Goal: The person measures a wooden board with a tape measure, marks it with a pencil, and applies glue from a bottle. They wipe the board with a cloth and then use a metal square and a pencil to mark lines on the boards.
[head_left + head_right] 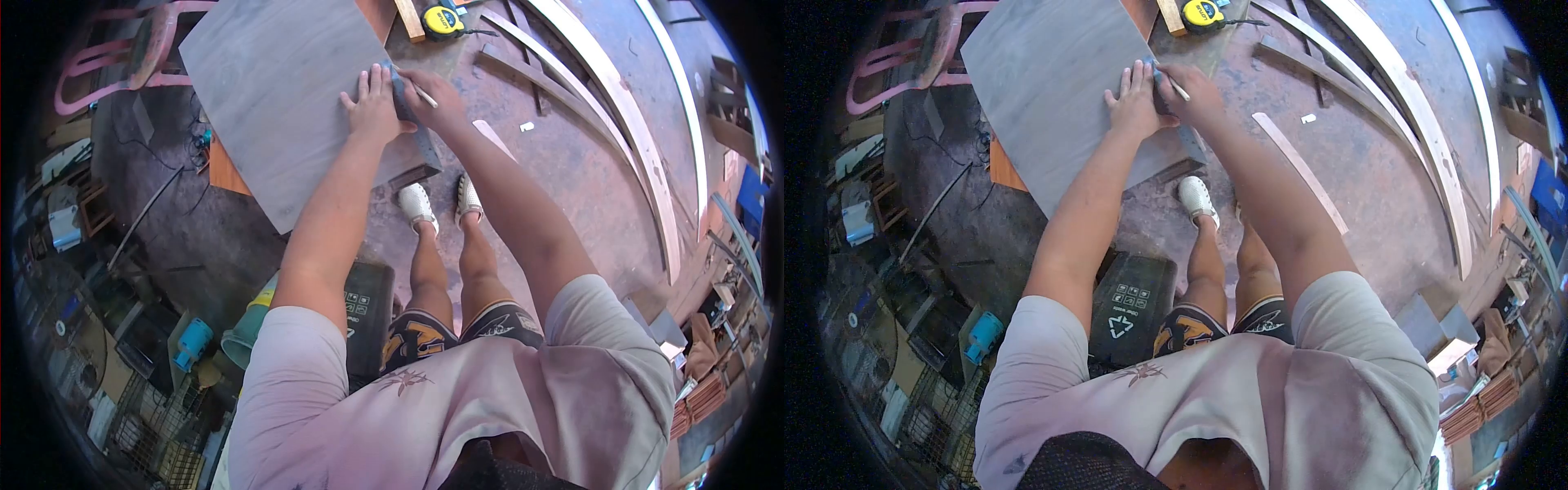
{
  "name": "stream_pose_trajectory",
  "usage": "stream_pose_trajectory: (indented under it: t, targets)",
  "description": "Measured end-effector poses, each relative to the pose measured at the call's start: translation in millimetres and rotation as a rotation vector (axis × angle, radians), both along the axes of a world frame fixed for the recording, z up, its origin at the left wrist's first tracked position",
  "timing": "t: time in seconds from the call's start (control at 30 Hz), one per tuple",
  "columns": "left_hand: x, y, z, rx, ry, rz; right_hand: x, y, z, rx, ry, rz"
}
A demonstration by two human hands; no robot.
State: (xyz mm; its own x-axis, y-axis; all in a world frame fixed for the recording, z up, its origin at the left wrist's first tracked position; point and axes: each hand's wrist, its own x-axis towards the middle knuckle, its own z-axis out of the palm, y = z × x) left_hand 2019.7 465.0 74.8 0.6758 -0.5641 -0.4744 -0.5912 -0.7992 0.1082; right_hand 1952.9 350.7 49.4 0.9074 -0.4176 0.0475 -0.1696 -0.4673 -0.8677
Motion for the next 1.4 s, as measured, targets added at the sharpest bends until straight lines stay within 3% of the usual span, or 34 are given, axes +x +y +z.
stream_pose_trajectory:
  t: [0.2,0.27,0.4,0.47,0.6,0.67,0.97,1.23,1.4]
  targets:
    - [-0.2,-0.3,3.8,0.02,0.017,-0.002,-2.2,-4.5,-11.2,-0.055,-0.108,0.041]
    - [2.4,-1.1,3.5,0.026,0.023,0.0,-17.5,-1.2,-5.1,-0.037,0.018,0.059]
    - [1.1,-1.8,1.5,0.014,0.021,0.006,-5.9,-0.1,1.1,-0.024,-0.012,0.03]
    - [0.6,-0.7,0.3,0.021,0.011,0.002,10.6,0.4,-10.3,-0.084,-0.159,-0.029]
    - [1.1,-1.2,4.6,0.031,0.02,0.003,0.2,-3.5,-11.9,-0.107,-0.163,0.013]
    - [1.3,-1.1,5.0,0.034,0.031,0.005,-16.4,-1.2,-11.5,-0.056,-0.021,0.073]
    - [0.9,0.8,-0.6,0.034,0.006,-0.011,6.0,-1.2,-11.6,-0.098,-0.119,0.024]
    - [0.4,-5.3,6.6,0.078,0.032,0.017,-103.3,11.3,5.2,-0.044,0.003,0.107]
    - [0.0,-7.6,5.6,0.095,0.031,0.021,-74.2,8.9,-1.5,-0.071,-0.076,0.093]
